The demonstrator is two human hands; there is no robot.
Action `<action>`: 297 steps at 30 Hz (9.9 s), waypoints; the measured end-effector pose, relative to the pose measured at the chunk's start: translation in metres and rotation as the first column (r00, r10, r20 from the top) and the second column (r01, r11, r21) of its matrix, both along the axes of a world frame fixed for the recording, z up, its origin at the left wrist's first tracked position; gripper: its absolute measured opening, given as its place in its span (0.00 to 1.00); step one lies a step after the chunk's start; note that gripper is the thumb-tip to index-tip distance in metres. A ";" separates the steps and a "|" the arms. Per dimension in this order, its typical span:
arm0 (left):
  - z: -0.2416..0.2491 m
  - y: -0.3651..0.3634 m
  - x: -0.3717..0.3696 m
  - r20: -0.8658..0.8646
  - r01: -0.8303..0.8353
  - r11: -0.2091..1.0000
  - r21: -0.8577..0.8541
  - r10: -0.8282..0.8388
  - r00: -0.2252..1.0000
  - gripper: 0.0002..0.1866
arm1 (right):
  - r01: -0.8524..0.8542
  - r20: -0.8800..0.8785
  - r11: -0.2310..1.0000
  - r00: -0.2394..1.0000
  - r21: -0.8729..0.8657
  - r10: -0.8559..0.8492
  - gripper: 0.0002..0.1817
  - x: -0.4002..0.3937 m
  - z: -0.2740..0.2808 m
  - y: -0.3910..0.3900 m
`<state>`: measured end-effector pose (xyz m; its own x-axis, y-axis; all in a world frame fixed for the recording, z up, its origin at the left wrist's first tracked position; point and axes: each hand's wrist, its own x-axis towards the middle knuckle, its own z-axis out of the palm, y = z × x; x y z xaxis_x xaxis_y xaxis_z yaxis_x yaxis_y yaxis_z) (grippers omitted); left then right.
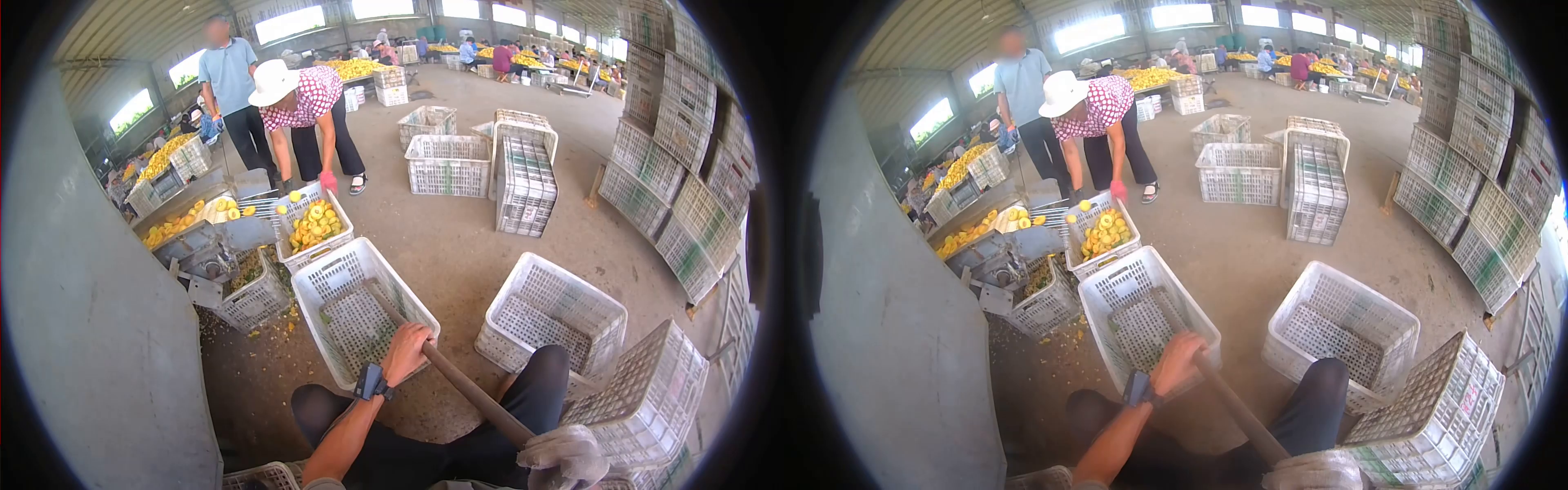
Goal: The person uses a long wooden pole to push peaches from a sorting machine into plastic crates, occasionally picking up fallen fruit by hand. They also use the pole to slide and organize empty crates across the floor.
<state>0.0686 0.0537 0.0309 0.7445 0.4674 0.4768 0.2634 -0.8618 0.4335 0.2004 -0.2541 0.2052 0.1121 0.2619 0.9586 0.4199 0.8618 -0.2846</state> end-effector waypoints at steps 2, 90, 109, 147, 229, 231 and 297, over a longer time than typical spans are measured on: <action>0.002 -0.001 -0.001 0.000 0.017 1.000 0.013 -0.017 1.000 0.08 | 0.000 0.012 1.000 1.000 -0.006 0.001 0.20 0.001 0.000 -0.001; 0.045 0.020 -0.069 0.226 -0.577 0.780 0.240 0.534 0.815 0.15 | 0.519 0.370 0.424 0.845 -0.742 -0.387 0.20 0.087 0.005 -0.007; -0.012 0.023 -0.006 0.045 -0.385 0.891 0.240 0.386 0.921 0.13 | 0.508 0.419 0.528 0.861 -0.681 -0.288 0.22 0.022 -0.036 -0.065; -0.003 -0.085 0.026 -0.333 0.247 0.960 0.135 -0.191 0.923 0.08 | -0.216 -0.014 -0.403 0.895 -0.889 -0.447 0.25 0.119 0.020 -0.164; 0.187 0.001 -0.098 -0.297 -0.054 0.661 -0.748 -0.260 0.919 0.29 | 0.398 0.230 0.789 0.917 -0.469 -0.326 0.18 -0.003 -0.023 -0.058; 0.194 -0.008 -0.069 -0.314 0.020 0.668 -0.744 -0.375 0.872 0.28 | 0.428 0.265 0.804 0.901 -0.412 -0.343 0.19 -0.007 -0.018 -0.048; 0.106 -0.070 -0.018 -0.466 0.351 0.863 -0.363 -0.495 0.733 0.16 | 0.645 0.444 0.663 0.756 -0.381 -0.481 0.11 -0.035 0.007 -0.007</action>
